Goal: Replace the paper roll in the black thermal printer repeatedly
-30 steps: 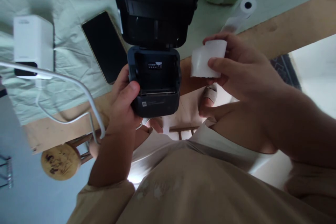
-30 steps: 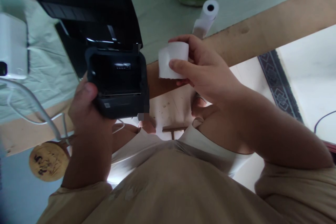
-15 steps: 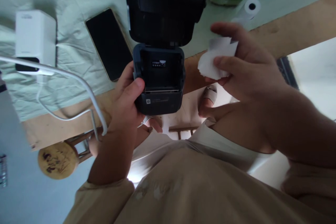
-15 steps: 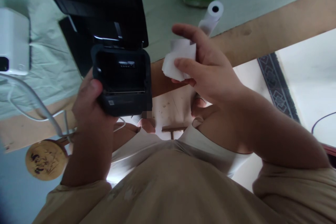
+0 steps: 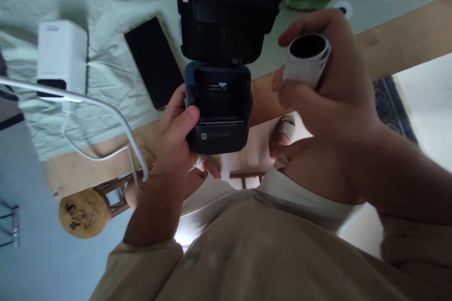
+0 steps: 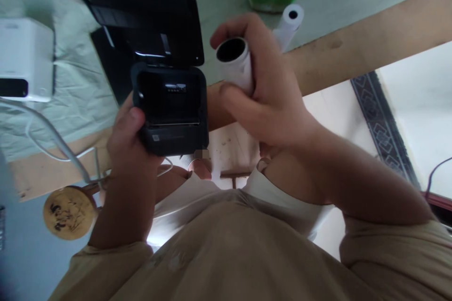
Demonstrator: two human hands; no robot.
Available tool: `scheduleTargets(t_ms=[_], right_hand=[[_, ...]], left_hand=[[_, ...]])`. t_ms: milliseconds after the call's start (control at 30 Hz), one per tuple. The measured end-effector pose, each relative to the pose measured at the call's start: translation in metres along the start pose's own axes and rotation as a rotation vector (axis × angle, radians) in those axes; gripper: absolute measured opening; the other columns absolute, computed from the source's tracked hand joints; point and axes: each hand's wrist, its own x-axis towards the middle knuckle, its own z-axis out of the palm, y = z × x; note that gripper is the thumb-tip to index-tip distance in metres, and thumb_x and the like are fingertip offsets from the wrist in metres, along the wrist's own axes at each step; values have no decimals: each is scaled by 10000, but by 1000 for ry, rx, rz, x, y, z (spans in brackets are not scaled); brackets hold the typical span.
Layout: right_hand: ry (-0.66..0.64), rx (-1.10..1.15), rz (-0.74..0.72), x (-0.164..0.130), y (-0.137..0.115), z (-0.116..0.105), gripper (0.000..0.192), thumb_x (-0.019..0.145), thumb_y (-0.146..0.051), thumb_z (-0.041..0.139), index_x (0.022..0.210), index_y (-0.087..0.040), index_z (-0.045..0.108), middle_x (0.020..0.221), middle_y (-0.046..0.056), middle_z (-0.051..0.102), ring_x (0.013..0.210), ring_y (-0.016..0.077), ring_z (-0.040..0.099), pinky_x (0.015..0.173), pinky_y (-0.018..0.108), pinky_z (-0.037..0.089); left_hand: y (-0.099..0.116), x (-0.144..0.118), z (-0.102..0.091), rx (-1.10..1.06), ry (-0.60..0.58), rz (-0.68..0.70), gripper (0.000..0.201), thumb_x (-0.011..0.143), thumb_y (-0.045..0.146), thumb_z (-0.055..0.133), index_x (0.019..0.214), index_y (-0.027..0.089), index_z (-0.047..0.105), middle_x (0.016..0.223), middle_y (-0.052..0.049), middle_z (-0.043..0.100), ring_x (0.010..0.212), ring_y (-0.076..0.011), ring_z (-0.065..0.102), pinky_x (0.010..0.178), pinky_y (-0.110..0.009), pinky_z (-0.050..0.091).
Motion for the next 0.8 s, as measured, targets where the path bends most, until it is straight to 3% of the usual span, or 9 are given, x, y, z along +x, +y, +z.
scheduleTargets(t_ms=[100, 167, 233, 333, 433, 567, 667, 800], right_hand=[[-12, -225, -318, 0, -6, 9, 419, 821, -144, 578, 1225, -240, 522, 1177, 28, 688, 1059, 190, 686, 1002, 419, 577], [-36, -221, -405, 1, -8, 14, 459, 869, -181, 564, 1307, -259, 452, 1425, 26, 623, 1152, 188, 673, 1008, 414, 599], [-81, -189, -400, 2, -9, 19, 491, 904, -174, 529, 1364, -279, 392, 1514, 17, 577, 1181, 165, 684, 927, 362, 630], [-46, -299, -519, 4, -8, 23, 428, 907, -151, 523, 1314, -248, 430, 1400, 22, 664, 1192, 159, 704, 894, 328, 624], [21, -517, -604, 5, -4, 26, 369, 951, -196, 530, 1314, -258, 501, 1251, -9, 741, 1057, 185, 737, 912, 367, 601], [-1, -624, -589, 8, 3, 33, 399, 975, -268, 545, 1370, -330, 560, 1222, -5, 748, 1051, 232, 737, 911, 395, 578], [-3, -648, -525, 12, 0, 38, 280, 1012, -307, 477, 1235, -325, 646, 1187, 15, 748, 995, 228, 719, 857, 390, 566], [-72, -678, -377, 14, -6, 41, 280, 1055, -373, 413, 1075, -318, 687, 1028, 23, 744, 913, 212, 696, 859, 395, 545]], left_hand=[[0, -1, -2, 13, 23, -21, 289, 946, 316, 695, 1159, 158, 808, 1049, -13, 831, 922, -140, 772, 804, -225, 638], [0, -2, -2, 28, 39, -39, 294, 920, 319, 723, 1155, 164, 810, 1060, -19, 829, 932, -150, 768, 809, -236, 634], [1, -2, -2, 35, 53, -48, 292, 913, 320, 732, 1149, 167, 811, 1057, -19, 827, 937, -150, 760, 817, -235, 626], [3, -4, 1, 46, 60, -43, 286, 928, 329, 725, 1149, 169, 810, 1042, -18, 822, 933, -144, 746, 816, -233, 614], [5, -4, 3, 69, 45, -24, 288, 947, 336, 712, 1156, 163, 806, 1053, -29, 809, 941, -145, 723, 820, -238, 598], [6, -5, 0, 86, 27, -57, 292, 963, 361, 695, 1175, 187, 796, 1048, -27, 785, 908, -150, 704, 759, -258, 582], [6, -5, -1, 124, 25, -53, 325, 946, 420, 720, 1168, 193, 792, 1033, -33, 768, 906, -160, 690, 758, -275, 565], [9, -5, 4, 169, 72, -62, 305, 908, 424, 774, 1098, 186, 787, 1015, -38, 742, 924, -159, 664, 798, -275, 538]])
